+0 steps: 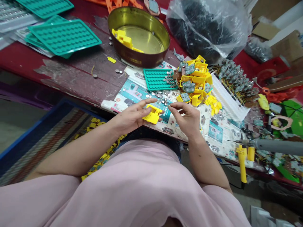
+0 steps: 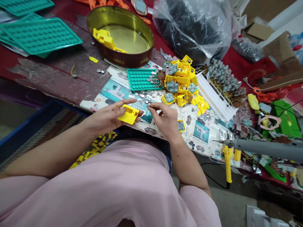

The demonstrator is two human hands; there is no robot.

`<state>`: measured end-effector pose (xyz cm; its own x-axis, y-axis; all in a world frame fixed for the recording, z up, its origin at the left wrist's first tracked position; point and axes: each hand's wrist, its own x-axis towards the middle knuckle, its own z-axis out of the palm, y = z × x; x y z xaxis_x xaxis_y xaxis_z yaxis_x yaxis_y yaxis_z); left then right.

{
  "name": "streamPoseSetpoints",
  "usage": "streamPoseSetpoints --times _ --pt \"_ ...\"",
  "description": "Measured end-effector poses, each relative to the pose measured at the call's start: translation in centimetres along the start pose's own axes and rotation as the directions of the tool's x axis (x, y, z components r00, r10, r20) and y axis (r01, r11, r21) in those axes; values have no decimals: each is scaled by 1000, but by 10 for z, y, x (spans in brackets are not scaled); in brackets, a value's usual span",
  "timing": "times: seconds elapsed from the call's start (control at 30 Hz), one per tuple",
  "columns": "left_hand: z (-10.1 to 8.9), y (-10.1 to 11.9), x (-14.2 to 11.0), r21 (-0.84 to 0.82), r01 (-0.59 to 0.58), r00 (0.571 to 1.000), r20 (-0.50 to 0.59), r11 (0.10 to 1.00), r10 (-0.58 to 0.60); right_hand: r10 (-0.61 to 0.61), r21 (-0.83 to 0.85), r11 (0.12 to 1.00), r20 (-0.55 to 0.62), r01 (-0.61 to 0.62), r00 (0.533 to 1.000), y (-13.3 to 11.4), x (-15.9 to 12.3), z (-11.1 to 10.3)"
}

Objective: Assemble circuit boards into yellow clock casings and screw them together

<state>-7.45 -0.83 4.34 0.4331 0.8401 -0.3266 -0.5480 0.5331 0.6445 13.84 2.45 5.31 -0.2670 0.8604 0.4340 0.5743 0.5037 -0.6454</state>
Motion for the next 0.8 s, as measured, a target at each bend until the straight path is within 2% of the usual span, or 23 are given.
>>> streamPoseSetpoints --times 0.1,0.17,0.23,0.3,0.47,0.53,0.67,0.8 --pt "0 3 3 80 -57 998 -15 995 59 -63 -100 993 69 70 996 4 2 1" --pt "0 5 4 129 -89 995 -44 988 95 -62 -250 962 184 108 981 7 5 7" --pt "-1 7 6 164 -118 988 -75 979 132 7 -411 903 313 128 950 10 14 12" --pt "-3 9 6 185 -145 982 -96 972 164 90 -528 838 386 140 918 11 28 13" --pt "-11 11 5 257 -177 972 -105 950 209 178 -733 667 331 133 927 13 78 5" --pt "-13 11 5 310 -188 963 -128 932 237 238 -766 629 354 134 905 13 94 6" --pt "-14 14 5 412 -205 961 -87 888 262 357 -786 607 400 115 844 9 108 14" --pt "-16 15 10 509 -249 943 -67 824 326 359 -778 618 406 112 840 11 113 18"
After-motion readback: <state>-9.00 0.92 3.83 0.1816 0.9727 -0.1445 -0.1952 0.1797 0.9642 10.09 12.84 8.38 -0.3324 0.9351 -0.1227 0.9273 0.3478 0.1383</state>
